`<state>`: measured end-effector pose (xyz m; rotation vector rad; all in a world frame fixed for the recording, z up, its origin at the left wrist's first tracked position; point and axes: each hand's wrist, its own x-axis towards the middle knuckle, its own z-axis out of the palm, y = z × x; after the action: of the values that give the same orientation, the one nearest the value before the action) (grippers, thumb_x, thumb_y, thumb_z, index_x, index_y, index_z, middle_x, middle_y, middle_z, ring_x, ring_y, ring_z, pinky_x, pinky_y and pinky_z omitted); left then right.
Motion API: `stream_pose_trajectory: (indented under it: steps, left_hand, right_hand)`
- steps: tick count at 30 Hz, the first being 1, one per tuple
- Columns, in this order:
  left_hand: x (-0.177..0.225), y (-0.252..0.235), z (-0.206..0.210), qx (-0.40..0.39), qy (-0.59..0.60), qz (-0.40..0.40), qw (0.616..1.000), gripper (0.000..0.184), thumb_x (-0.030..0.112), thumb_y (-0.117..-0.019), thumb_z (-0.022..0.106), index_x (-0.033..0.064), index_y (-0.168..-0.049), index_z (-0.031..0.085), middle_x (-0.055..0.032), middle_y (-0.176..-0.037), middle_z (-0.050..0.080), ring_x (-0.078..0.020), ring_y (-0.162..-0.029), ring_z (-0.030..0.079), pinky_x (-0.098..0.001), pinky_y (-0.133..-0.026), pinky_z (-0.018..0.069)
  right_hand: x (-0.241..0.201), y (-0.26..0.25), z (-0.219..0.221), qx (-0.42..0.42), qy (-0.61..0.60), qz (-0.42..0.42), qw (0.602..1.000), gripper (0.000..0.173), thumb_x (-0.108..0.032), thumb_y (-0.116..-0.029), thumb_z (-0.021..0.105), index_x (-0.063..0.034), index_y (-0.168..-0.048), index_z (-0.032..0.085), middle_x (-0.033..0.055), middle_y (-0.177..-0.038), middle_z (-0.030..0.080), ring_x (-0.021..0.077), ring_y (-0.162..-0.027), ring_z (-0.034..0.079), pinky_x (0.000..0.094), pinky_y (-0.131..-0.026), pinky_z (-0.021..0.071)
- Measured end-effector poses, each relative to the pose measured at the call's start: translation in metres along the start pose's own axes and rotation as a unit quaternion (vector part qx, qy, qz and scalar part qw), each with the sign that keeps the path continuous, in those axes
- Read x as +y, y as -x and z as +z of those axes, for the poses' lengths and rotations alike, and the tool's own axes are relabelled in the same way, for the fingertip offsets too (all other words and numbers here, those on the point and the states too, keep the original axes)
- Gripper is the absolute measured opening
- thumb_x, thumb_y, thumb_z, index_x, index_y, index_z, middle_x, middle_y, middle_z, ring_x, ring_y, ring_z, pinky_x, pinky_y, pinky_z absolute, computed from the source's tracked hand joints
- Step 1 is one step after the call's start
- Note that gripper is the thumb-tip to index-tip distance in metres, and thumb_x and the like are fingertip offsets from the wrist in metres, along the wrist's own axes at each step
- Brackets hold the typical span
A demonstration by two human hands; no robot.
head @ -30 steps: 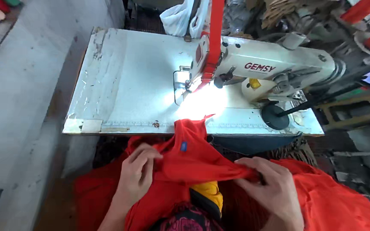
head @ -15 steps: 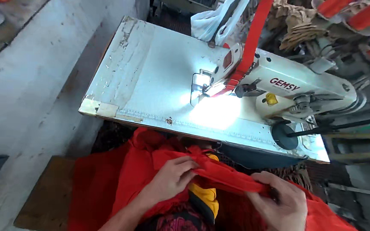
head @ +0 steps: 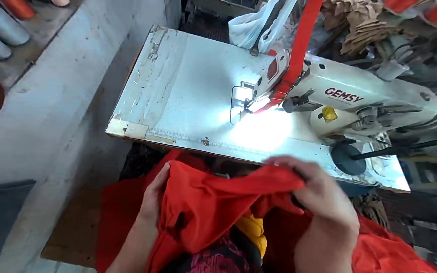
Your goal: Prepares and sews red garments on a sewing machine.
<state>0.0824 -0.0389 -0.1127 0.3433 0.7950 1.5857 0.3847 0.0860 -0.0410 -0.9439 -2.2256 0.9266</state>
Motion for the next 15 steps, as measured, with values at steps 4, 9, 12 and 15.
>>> stream_pose_trajectory:
  steps: [4,9,12,15]
  left_hand:
    - [-0.016,-0.007,-0.002,0.109,0.035,0.034,0.993,0.048,0.027,-0.1138,0.021,0.0112,-0.118,0.066,-0.0007,-0.103,0.076,-0.0058,-0.098,0.073,-0.0259,-0.086,0.0614]
    - [-0.022,-0.016,-0.006,0.151,0.037,0.054,0.986,0.046,0.031,-0.1137,0.024,0.009,-0.122,0.064,-0.0044,-0.104,0.075,-0.0105,-0.097,0.073,-0.0306,-0.086,0.0622]
    - [-0.025,-0.021,-0.014,0.173,0.007,0.061,0.983,0.045,0.03,-0.1138,0.025,0.0074,-0.125,0.062,-0.005,-0.106,0.075,-0.0108,-0.1,0.072,-0.0314,-0.088,0.0611]
    - [-0.025,-0.024,-0.018,0.173,-0.004,0.06,0.983,0.047,0.032,-0.1136,0.023,0.0085,-0.123,0.063,-0.0049,-0.105,0.075,-0.0119,-0.098,0.073,-0.0327,-0.086,0.0617]
  right_hand:
    - [-0.022,-0.078,0.022,0.232,0.002,-0.083,0.969,0.068,-0.01,-0.092,0.072,-0.0018,-0.152,0.042,0.0034,-0.133,0.066,0.0037,-0.101,0.068,0.0228,-0.084,0.0598]
    - [-0.019,-0.079,0.06,0.186,0.028,-0.043,0.981,0.043,-0.022,-0.0973,0.07,-0.0124,-0.138,0.063,0.0017,-0.106,0.073,0.0046,-0.071,0.064,0.0239,-0.059,0.0549]
    - [0.006,-0.047,0.096,0.112,0.001,-0.025,0.993,0.023,-0.023,-0.1003,0.064,-0.0052,-0.111,0.075,0.0018,-0.087,0.072,0.0033,-0.07,0.064,0.0217,-0.063,0.0561]
    - [0.023,-0.018,0.131,0.067,-0.063,0.009,0.996,0.02,-0.021,-0.1002,0.065,-0.005,-0.106,0.076,0.0023,-0.095,0.075,0.004,-0.085,0.069,0.0232,-0.078,0.0598]
